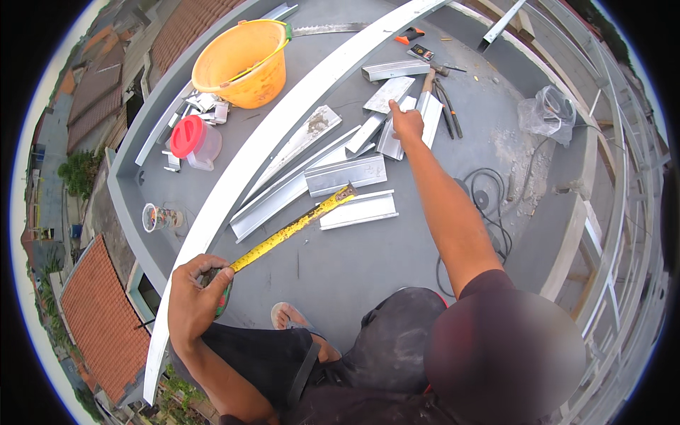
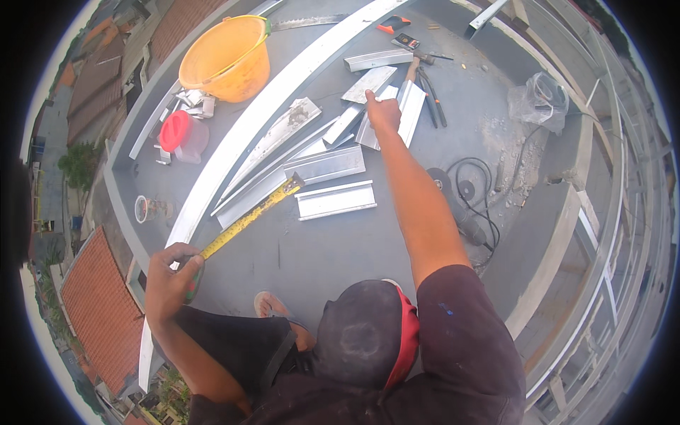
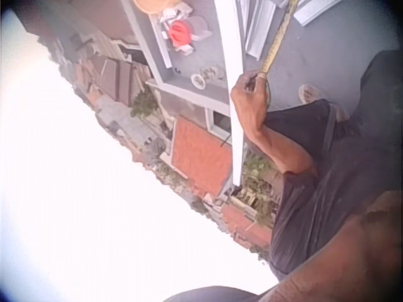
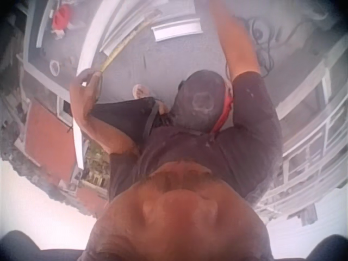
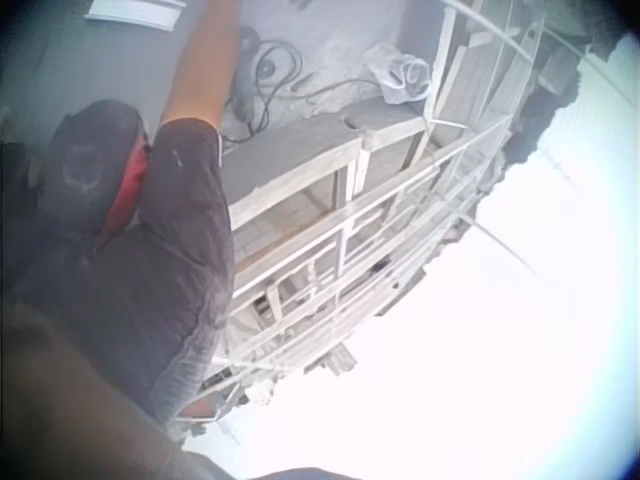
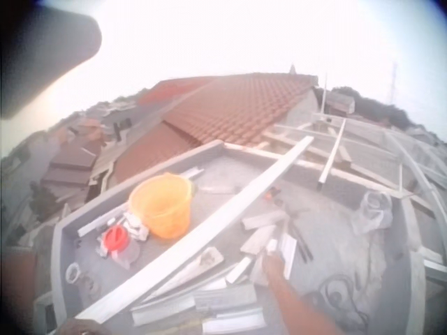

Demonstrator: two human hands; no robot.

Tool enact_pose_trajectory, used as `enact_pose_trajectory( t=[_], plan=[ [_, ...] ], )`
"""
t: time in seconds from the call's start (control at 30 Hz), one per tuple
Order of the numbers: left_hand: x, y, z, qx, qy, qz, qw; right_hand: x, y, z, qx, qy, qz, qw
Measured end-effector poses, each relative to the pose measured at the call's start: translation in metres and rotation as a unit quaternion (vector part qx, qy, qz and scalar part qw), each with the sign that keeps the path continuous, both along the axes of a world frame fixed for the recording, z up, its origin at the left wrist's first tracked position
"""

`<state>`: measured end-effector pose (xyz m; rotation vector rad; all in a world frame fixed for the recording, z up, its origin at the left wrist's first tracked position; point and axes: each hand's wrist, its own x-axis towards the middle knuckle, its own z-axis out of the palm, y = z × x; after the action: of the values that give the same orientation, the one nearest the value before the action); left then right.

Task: The person sits on a rooftop and measures several pieces of white metal profile using a tape measure and a red marker. They mark measurements on the metal pieces and arrange them on the floor. The person then picks up an angle grinder at the end.

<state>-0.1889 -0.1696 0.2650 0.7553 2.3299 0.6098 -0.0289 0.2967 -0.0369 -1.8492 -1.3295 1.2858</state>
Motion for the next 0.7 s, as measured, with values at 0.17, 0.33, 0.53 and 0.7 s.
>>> enact_pose_trajectory(
  t=[0.17,0.33,0.53,0.7],
  plan=[
    [0.003,0.002,-0.003,0.005,-0.011,0.017,1.000,-0.026,0.021,0.000,-0.059,0.052,-0.018,0.997],
    [0.008,0.008,-0.006,0.022,-0.028,0.017,0.999,0.002,0.015,-0.009,-0.071,0.169,-0.068,0.981],
    [0.017,0.030,-0.002,-0.024,-0.032,-0.037,0.999,0.064,-0.019,0.019,-0.121,0.359,-0.003,0.926],
    [0.004,0.031,-0.016,0.040,-0.022,-0.039,0.998,0.121,-0.106,0.054,0.063,0.129,0.212,0.967]
  ],
)
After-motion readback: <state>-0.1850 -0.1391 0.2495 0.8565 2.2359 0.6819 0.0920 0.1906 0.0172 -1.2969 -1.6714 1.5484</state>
